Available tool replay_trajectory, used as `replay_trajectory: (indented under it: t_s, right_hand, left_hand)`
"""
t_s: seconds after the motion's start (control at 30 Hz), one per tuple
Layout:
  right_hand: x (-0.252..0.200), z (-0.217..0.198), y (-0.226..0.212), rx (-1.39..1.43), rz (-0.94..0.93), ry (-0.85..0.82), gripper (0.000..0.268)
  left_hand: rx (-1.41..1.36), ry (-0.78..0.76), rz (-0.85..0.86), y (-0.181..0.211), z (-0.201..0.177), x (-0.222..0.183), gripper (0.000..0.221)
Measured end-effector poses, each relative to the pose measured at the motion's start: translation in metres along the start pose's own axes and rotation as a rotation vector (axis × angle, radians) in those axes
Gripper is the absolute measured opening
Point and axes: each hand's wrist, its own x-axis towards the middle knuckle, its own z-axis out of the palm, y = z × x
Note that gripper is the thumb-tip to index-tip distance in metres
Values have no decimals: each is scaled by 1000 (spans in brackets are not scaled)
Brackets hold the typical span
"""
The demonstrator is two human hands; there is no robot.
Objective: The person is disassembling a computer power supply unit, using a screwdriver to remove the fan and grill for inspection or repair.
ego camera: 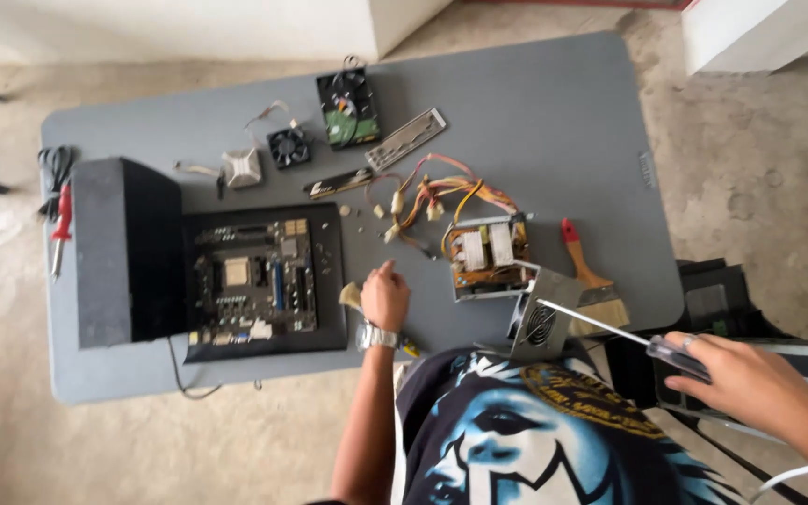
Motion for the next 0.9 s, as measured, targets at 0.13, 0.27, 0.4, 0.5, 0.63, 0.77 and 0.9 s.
replay_trajectory:
  t_s: [0.13,0.27,0.4,0.5,0.63,0.77,0.9]
  right_hand:
    - [2,7,5,-62,15,21,55]
    - [1,20,17,-138,-12,124,54]
    - [6,37,48,-14,-67,249,51]
    - [7,46,66,138,-19,289,52]
    - [6,48,76,257,104,303,54]
    - [6,45,76,217,194,185,55]
    - [14,80,85,304,190,257,53]
  left_hand:
    - [93,-40,-78,-38,-18,9,42]
    - [60,-80,-64,-29,-24,28,37]
    - [23,-50,-92,-18,-24,59,37]
    - [57,-73,-107,-21,-18,82,36]
    - [178,-182,30,-14,-16,103,16]
    - [190,-220,-6,-5,-25,105,16]
    - [139,-111,-70,4,-35,76,23]
